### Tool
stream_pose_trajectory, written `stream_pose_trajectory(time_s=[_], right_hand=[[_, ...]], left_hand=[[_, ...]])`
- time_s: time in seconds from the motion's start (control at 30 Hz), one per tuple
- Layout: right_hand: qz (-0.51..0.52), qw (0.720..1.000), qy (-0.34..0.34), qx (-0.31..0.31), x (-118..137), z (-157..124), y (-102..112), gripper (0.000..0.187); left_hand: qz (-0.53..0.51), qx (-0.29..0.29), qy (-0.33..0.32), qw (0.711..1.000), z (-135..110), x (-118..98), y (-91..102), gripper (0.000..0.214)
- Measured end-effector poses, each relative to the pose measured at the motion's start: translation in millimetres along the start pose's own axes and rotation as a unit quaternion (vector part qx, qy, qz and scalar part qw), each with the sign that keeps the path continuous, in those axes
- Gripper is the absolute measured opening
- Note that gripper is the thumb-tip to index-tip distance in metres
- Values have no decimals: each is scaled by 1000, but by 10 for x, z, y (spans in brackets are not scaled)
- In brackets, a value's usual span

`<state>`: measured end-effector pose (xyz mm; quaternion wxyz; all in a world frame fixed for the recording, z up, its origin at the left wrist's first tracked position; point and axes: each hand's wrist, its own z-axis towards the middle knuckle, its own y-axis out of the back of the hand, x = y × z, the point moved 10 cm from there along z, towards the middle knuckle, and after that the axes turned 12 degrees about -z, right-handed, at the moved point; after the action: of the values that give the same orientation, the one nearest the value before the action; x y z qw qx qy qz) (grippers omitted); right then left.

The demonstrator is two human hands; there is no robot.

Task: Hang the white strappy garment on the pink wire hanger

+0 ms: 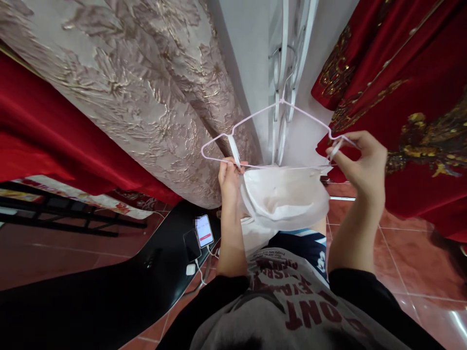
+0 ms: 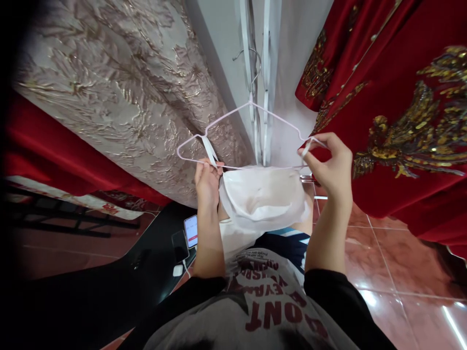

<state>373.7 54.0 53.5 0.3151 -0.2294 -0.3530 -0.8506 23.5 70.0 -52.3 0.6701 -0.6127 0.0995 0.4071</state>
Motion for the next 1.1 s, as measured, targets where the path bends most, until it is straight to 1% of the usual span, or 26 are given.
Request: stream_pose_trajectory(time_s=[0.03,0.07,0.1,0.17,0.2,0.23,0.27,0.33,0.37,0.4,0.43,0.5,0.57,0.63,0.67,0.7,0.73,0.77,0.8,0.87,0.9,0.97,1.0,1.03,1.07,1.1], right_hand=[[-27,999,25,21,117,17,-47,26],[-47,997,51,18,227,-1,-70,34],[-54,996,74,-10,330,-54,-65,43],[-43,989,108,-95,488,-270,-47,63],[-26,985,117,-127,537,-411,-70,66],[-10,986,121,-113,567,-532,-184,63],[-1,991,119,-57,581,-630,-379,56],[-5,991,114,65,578,-800,-755,43],[-11,988,108,107,552,-853,-882,39],[-18,987,101,127,513,-871,-949,36],[-21,987,93,127,466,-857,-961,33],[-20,991,82,102,372,-777,-897,29],[-20,994,80,77,307,-704,-816,25],[-24,995,81,60,280,-680,-762,25],[-25,995,82,57,281,-687,-751,26],[-25,995,83,55,290,-703,-749,26],[-23,994,85,58,305,-723,-757,27],[-20,994,88,61,323,-743,-767,28],[-17,994,90,64,339,-759,-774,29],[-14,993,94,64,358,-770,-770,30],[-14,994,94,62,359,-767,-760,29],[-14,994,91,64,359,-756,-746,28],[-13,993,89,70,366,-756,-751,27],[-12,993,88,76,382,-763,-765,26],[-11,993,86,82,408,-776,-785,26],[-8,992,86,88,444,-796,-814,26]], left_hand=[[0,0,-2,1000,5,-14,1,43],[-1,0,-6,1000,6,-30,-1,43],[-2,1,-8,1000,2,-42,-8,42],[3,3,-10,1000,-14,-51,-32,40],[7,3,-11,1000,-24,-52,-40,39],[11,1,-12,1000,-35,-55,-44,38],[16,-2,-15,1000,-46,-58,-43,37],[28,-9,-20,999,-66,-66,-24,35],[38,-9,-17,999,-75,-59,-13,34],[52,-7,-8,999,-85,-46,-1,33],[73,-2,4,997,-97,-29,9,32],[136,29,33,990,-132,-2,-13,34],[213,91,55,971,-186,-7,-106,35],[267,155,77,948,-250,-43,-223,32],[276,176,91,940,-271,-76,-269,30],[269,184,102,940,-273,-128,-299,27],[246,179,108,947,-250,-203,-316,26],[209,162,102,959,-200,-306,-316,25],[162,136,81,974,-128,-434,-296,27],[70,67,0,995,35,-733,-174,32],[45,30,-48,997,97,-867,-77,35],[58,-41,-120,990,155,-1025,142,38],[88,-72,-133,985,155,-1037,242,38],[120,-93,-126,980,144,-997,320,38],[146,-99,-102,979,123,-908,365,38],[156,-88,-65,982,93,-776,369,39]])
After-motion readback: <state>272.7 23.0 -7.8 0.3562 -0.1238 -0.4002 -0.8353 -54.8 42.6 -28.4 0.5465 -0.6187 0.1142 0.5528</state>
